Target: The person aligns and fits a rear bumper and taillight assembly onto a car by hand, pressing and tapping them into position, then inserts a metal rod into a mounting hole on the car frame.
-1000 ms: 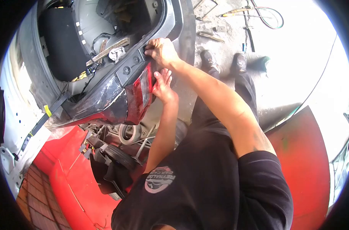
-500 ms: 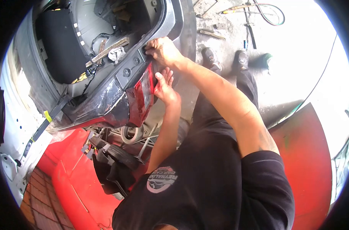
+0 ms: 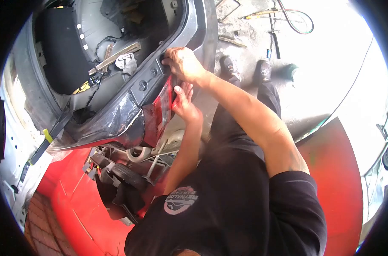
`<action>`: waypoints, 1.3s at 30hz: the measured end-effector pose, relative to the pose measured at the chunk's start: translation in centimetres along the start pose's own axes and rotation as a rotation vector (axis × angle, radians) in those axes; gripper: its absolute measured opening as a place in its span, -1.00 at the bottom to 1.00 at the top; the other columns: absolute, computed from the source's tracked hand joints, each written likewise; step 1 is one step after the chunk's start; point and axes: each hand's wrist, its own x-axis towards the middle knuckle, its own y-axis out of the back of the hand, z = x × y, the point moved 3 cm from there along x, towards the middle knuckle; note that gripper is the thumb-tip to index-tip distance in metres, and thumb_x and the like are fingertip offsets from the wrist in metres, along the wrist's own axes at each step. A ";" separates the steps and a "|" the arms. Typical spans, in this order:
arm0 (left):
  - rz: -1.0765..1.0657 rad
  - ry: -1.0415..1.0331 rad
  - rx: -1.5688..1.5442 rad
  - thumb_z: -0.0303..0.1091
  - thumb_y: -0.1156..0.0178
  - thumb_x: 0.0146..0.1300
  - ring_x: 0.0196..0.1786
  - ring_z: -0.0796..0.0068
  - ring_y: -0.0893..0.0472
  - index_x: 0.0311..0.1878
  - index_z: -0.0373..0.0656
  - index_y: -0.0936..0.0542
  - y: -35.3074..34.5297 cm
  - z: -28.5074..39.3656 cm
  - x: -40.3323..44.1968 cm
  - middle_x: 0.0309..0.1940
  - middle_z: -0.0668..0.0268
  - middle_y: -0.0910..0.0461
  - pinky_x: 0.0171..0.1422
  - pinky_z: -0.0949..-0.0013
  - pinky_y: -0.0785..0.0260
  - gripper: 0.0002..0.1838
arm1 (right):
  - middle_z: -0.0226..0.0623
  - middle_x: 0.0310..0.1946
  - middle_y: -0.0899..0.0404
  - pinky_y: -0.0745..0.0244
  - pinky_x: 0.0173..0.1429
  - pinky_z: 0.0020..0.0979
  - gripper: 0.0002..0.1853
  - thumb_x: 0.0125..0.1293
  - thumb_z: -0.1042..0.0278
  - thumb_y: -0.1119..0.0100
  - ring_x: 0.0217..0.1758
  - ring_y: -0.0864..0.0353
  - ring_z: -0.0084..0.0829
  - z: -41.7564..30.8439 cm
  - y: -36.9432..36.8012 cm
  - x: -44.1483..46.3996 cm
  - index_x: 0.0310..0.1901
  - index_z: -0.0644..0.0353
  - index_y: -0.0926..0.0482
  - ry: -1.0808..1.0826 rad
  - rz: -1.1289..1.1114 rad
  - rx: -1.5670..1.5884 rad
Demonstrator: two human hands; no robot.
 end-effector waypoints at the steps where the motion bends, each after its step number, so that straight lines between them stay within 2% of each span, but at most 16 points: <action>1: -0.005 -0.003 0.000 0.09 -0.21 0.52 0.05 0.35 -0.74 0.13 -0.41 -0.68 0.0 -0.1 0.0 0.05 0.14 -0.76 0.21 0.33 -0.47 -0.40 | 0.01 -0.33 -0.67 -0.60 -0.05 -0.12 -0.89 0.24 0.49 -0.28 -0.17 -0.71 0.08 0.1 0.0 0.0 -0.24 0.33 -0.67 0.026 0.022 0.010; 3: 0.011 0.007 0.011 0.09 -0.22 0.51 0.07 0.36 -0.73 0.13 -0.41 -0.69 0.1 -0.4 -0.1 0.05 0.15 -0.77 0.21 0.34 -0.46 -0.40 | 0.02 -0.37 -0.64 -0.60 -0.06 -0.06 -0.89 0.18 0.53 -0.26 -0.18 -0.68 0.12 -0.3 -0.1 -0.1 -0.26 0.33 -0.65 0.077 0.066 0.031; 7: 0.015 -0.025 0.005 0.12 -0.23 0.49 0.09 0.38 -0.72 0.13 -0.39 -0.69 0.1 -0.3 0.1 0.09 0.16 -0.76 0.23 0.36 -0.42 -0.37 | 0.08 -0.41 -0.60 -0.58 -0.08 -0.06 -0.87 0.22 0.48 -0.28 -0.22 -0.68 0.13 -0.6 -0.3 0.1 -0.38 0.35 -0.57 -0.031 0.038 -0.024; 8: 0.005 -0.034 0.005 0.13 -0.23 0.49 0.09 0.39 -0.71 0.13 -0.39 -0.69 0.0 -0.1 0.1 0.09 0.16 -0.76 0.22 0.36 -0.41 -0.37 | 0.10 -0.33 -0.67 -0.59 -0.04 -0.10 -0.85 0.30 0.43 -0.29 -0.15 -0.72 0.11 -0.5 -0.2 0.1 -0.26 0.36 -0.65 -0.071 -0.010 -0.044; 11: -0.014 -0.045 -0.002 0.14 -0.24 0.48 0.11 0.40 -0.71 0.13 -0.39 -0.69 -0.3 0.0 -0.1 0.11 0.16 -0.75 0.22 0.35 -0.41 -0.36 | 0.10 -0.35 -0.67 -0.60 -0.07 -0.09 -0.84 0.31 0.41 -0.29 -0.17 -0.72 0.12 -0.5 -0.2 0.2 -0.26 0.37 -0.65 -0.074 0.035 -0.029; 14: 0.015 -0.030 0.006 0.15 -0.23 0.48 0.12 0.38 -0.71 0.12 -0.40 -0.69 0.1 -0.1 -0.1 0.12 0.16 -0.75 0.22 0.33 -0.40 -0.36 | 0.09 -0.35 -0.70 -0.61 -0.07 -0.11 -0.81 0.33 0.37 -0.31 -0.18 -0.75 0.09 -1.0 0.1 0.4 -0.22 0.37 -0.67 -0.121 -0.017 -0.033; 17: 0.034 0.009 0.039 0.15 -0.23 0.49 0.13 0.36 -0.70 0.13 -0.40 -0.67 0.1 -0.3 -0.1 0.11 0.16 -0.75 0.23 0.28 -0.40 -0.36 | 0.08 -0.31 -0.73 -0.63 -0.06 -0.15 -0.78 0.34 0.33 -0.34 -0.16 -0.78 0.04 -0.8 0.5 0.4 -0.17 0.35 -0.70 -0.290 -0.008 0.111; 18: 0.041 0.025 0.058 0.15 -0.22 0.49 0.13 0.35 -0.70 0.13 -0.40 -0.67 0.2 -0.2 -0.1 0.10 0.16 -0.75 0.24 0.26 -0.40 -0.36 | 0.06 -0.27 -0.76 -0.65 -0.04 -0.22 -0.75 0.31 0.31 -0.40 -0.15 -0.82 -0.06 -0.9 0.7 0.3 -0.11 0.33 -0.72 -0.257 0.024 0.140; 22: 0.061 0.054 0.005 0.11 -0.24 0.50 0.12 0.33 -0.71 0.14 -0.34 -0.66 0.1 -0.2 -0.1 0.10 0.14 -0.75 0.27 0.19 -0.38 -0.41 | 0.03 -0.27 -0.77 -0.65 -0.03 -0.29 -0.71 0.28 0.30 -0.45 -0.17 -0.83 -0.20 -1.6 1.0 0.1 -0.05 0.31 -0.74 -0.254 0.059 0.175; 23: 0.063 0.051 0.005 0.10 -0.24 0.50 0.12 0.34 -0.71 0.14 -0.33 -0.67 0.2 -0.2 -0.1 0.09 0.14 -0.75 0.28 0.19 -0.38 -0.42 | 0.06 -0.23 -0.76 -0.65 0.00 -0.22 -0.76 0.26 0.41 -0.41 -0.12 -0.79 0.01 -1.8 1.1 -0.2 -0.08 0.33 -0.74 -0.310 0.056 0.225; 31: 0.031 0.069 0.036 0.11 -0.20 0.52 0.12 0.34 -0.71 0.19 -0.38 -0.63 0.2 0.2 -0.4 0.13 0.12 -0.72 0.23 0.29 -0.43 -0.38 | 0.07 -0.22 -0.75 -0.67 0.04 -0.21 -0.76 0.27 0.46 -0.33 -0.12 -0.78 0.03 -0.4 1.5 -0.2 -0.06 0.35 -0.74 -0.108 -0.023 0.207; 39: -0.021 0.111 -0.004 0.11 -0.19 0.52 0.15 0.33 -0.69 0.23 -0.45 -0.59 -0.1 0.9 -0.6 0.19 0.08 -0.69 0.23 0.30 -0.45 -0.33 | 0.02 -0.17 -0.74 -0.67 0.05 -0.17 -0.77 0.19 0.51 -0.29 -0.07 -0.75 0.03 -0.3 1.2 -0.3 -0.12 0.36 -0.73 0.053 0.016 0.102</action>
